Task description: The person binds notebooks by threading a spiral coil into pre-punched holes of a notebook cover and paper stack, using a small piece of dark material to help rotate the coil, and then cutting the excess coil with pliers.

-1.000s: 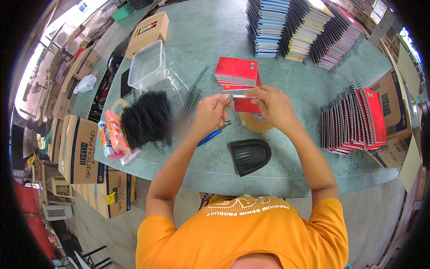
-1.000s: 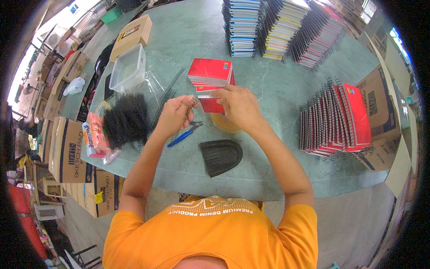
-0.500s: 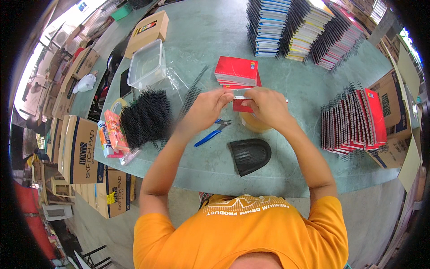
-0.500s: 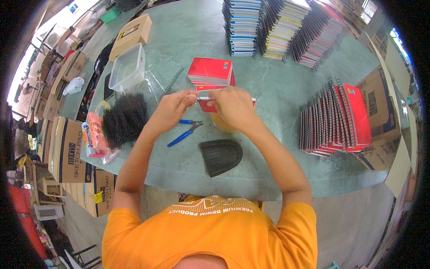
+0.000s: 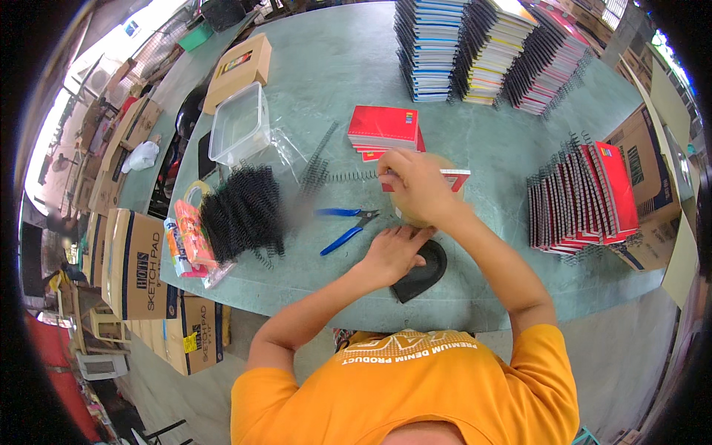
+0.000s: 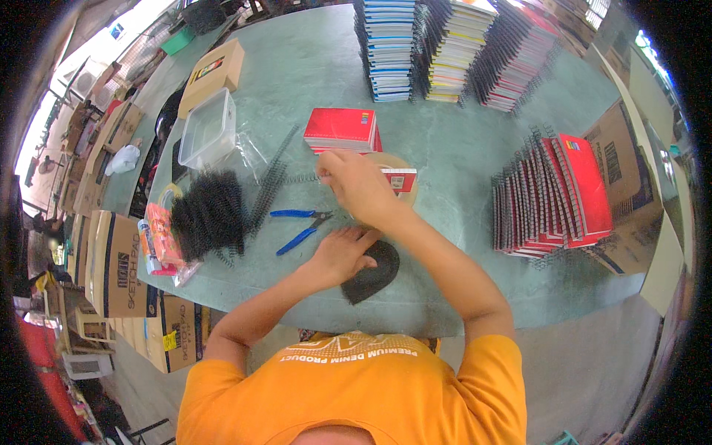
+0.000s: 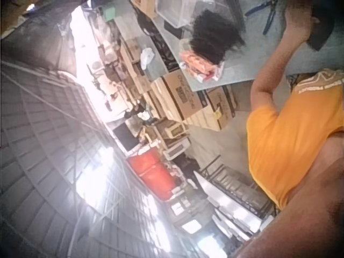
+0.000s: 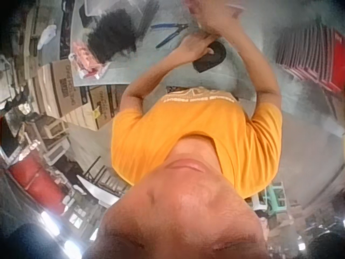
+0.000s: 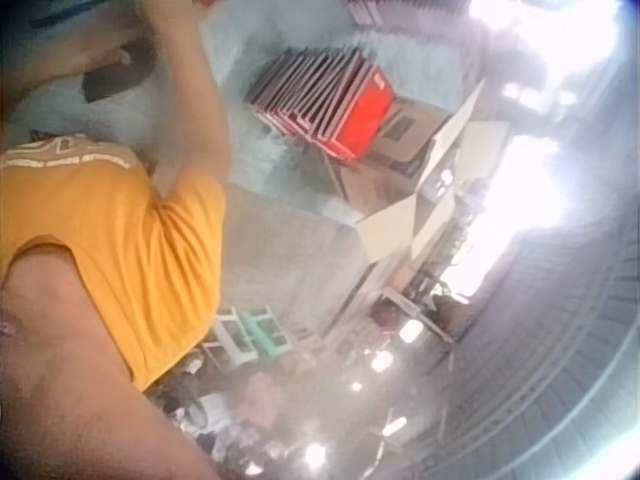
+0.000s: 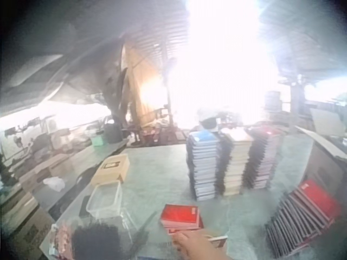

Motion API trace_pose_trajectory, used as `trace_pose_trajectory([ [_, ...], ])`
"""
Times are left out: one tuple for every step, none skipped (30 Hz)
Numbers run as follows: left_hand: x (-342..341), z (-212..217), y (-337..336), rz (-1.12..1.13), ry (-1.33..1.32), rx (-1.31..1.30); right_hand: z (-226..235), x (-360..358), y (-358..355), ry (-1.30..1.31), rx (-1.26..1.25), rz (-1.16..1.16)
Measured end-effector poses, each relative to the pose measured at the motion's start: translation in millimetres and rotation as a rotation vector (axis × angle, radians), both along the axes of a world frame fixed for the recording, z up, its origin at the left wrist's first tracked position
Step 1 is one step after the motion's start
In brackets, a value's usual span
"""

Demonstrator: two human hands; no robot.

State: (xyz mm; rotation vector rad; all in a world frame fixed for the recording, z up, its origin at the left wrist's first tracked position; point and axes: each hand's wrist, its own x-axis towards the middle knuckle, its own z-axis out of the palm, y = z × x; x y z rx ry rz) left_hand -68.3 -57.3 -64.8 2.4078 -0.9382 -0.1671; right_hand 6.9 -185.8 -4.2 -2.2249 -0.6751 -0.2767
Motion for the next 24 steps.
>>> trace_pose_trajectory([
  [2, 4, 1, -0.055, 0.081, 0.032, 3, -5, 3, -0.074, -0.020, -0.029],
  [3, 16, 1, -0.111, 0.168, 0.060, 4, -9, 3, -0.141, -0.045, -0.060],
  [5, 32, 3, -0.049, 0.106, 0.083, 1, -9, -6, -0.098, -0.059, -0.104],
  [11, 51, 9, 0.008, 0.038, 0.107, -3, -6, -24, -0.061, -0.072, -0.152],
  [22, 69, 18, 0.151, -0.078, -0.105, -5, -4, -44, -0.023, -0.079, -0.210],
  [31, 80, 30, 0.317, -0.193, -0.312, -8, -3, -59, 0.150, 0.055, -0.140],
  [41, 82, 37, 0.348, -0.246, -0.272, -9, -3, -74, 0.322, 0.188, -0.068],
  [48, 82, 41, 0.387, -0.303, -0.242, -7, -3, -83, 0.491, 0.310, 0.013],
  [50, 80, 44, 0.427, -0.360, -0.211, -10, -7, -83, 0.619, 0.530, 0.085],
  [47, 68, 46, 0.325, -0.223, -0.170, -12, -14, -80, 0.586, 0.541, 0.050],
  [41, 76, 42, 0.294, -0.209, -0.127, -12, -20, -82, 0.542, 0.552, 0.003],
  [36, 86, 39, 0.256, -0.185, -0.073, -17, -24, -82, 0.506, 0.574, -0.051],
  [40, 94, 36, 0.336, -0.316, -0.194, -22, -21, -85, 0.529, 0.617, -0.083],
  [44, 102, 37, 0.419, -0.444, -0.313, -27, -19, -86, 0.556, 0.661, -0.109],
  [46, 105, 37, 0.501, -0.572, -0.435, -31, -18, -88, 0.582, 0.704, -0.137],
  [47, 97, 36, 0.411, -0.478, -0.286, -35, -18, -89, 0.581, 0.687, -0.134],
  [45, 85, 37, 0.336, -0.393, -0.138, -34, -17, -89, 0.578, 0.663, -0.113],
  [43, 73, 38, 0.266, -0.303, 0.002, -33, -16, -88, 0.576, 0.633, -0.092],
  [39, 65, 40, 0.113, -0.186, 0.175, -32, -19, -87, 0.532, 0.616, -0.052],
  [40, 66, 37, 0.151, -0.277, 0.019, -31, -22, -87, 0.480, 0.610, -0.026],
  [40, 69, 35, 0.189, -0.365, -0.139, -31, -23, -87, 0.428, 0.603, -0.002],
  [41, 75, 34, 0.224, -0.451, -0.297, -31, -20, -87, 0.448, 0.639, 0.005],
  [45, 92, 32, 0.447, -0.591, -0.330, -33, -20, -86, 0.480, 0.671, 0.010],
  [47, 86, 32, 0.367, -0.534, -0.283, -35, -21, -86, 0.512, 0.702, 0.015],
])
